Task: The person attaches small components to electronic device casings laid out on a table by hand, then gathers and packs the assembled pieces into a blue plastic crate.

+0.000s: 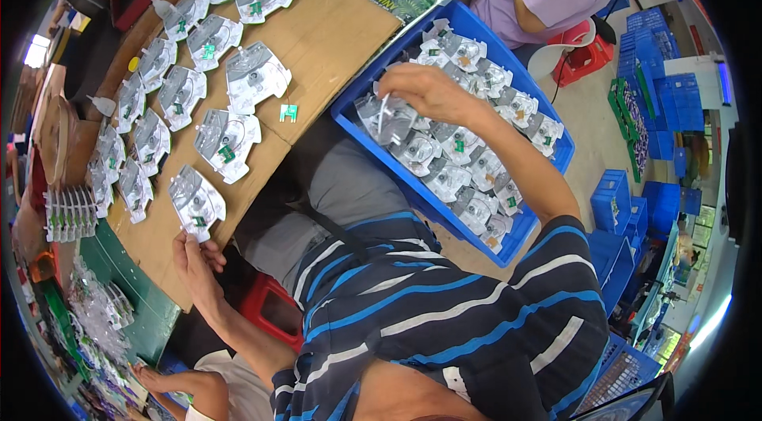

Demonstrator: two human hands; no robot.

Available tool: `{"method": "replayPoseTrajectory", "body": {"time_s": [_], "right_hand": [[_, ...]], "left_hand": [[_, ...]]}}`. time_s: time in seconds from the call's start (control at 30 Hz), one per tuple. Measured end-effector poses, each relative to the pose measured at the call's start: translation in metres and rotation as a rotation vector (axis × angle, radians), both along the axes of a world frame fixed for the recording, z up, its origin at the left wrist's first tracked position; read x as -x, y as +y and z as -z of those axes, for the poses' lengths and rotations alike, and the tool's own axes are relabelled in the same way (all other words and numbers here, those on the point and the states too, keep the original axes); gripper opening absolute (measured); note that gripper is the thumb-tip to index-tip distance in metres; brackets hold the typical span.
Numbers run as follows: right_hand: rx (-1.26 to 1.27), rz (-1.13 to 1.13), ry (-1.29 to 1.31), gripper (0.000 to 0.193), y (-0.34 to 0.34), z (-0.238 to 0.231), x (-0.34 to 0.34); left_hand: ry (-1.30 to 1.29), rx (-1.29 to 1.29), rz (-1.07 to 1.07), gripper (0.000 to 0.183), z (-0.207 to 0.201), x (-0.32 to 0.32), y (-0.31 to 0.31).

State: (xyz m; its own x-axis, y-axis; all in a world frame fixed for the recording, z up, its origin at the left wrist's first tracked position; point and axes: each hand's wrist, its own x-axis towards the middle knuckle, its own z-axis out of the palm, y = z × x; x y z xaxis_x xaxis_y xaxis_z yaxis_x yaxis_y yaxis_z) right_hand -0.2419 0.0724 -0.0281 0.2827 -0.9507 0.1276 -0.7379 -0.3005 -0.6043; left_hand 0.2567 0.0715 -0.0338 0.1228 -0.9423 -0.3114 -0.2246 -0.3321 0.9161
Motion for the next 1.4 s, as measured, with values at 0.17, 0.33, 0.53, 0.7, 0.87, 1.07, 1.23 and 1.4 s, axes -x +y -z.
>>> {"method": "replayPoseTrajectory", "body": {"time_s": [0.17,0.33,0.53,0.7,0.87,1.07,1.23,1.4], "right_hand": [[-0.033,-0.286,0.062,0.022,-0.016,0.015,-0.016],[-0.118,-0.44,0.181,0.024,-0.015,0.041,-0.014],[-0.162,-0.242,0.196,0.021,-0.005,0.037,-0.02],[-0.169,0.0,-0.11,0.031,0.023,-0.031,-0.007],[-0.071,0.058,0.108,0.047,0.063,-0.041,-0.013],[-0.061,0.258,-0.059,0.043,0.095,0.012,0.003],[-0.109,0.33,-0.127,0.046,0.106,0.041,0.01],[-0.139,0.485,-0.093,0.037,0.126,0.063,0.019]], "left_hand": [[-0.082,0.037,-0.007,0.025,-0.025,0.0,0.03],[-0.091,0.02,0.073,0.026,-0.056,0.033,0.035],[-0.084,-0.023,0.422,0.025,-0.062,0.12,0.02],[-0.261,0.19,0.857,0.017,-0.059,0.21,-0.005],[-0.462,0.652,1.139,0.018,-0.039,0.287,-0.026],[-0.551,0.714,1.181,0.021,-0.006,0.332,-0.02],[-0.533,0.715,1.153,0.022,0.022,0.343,-0.011],[-0.399,0.674,1.086,0.02,0.025,0.322,-0.006]]}}
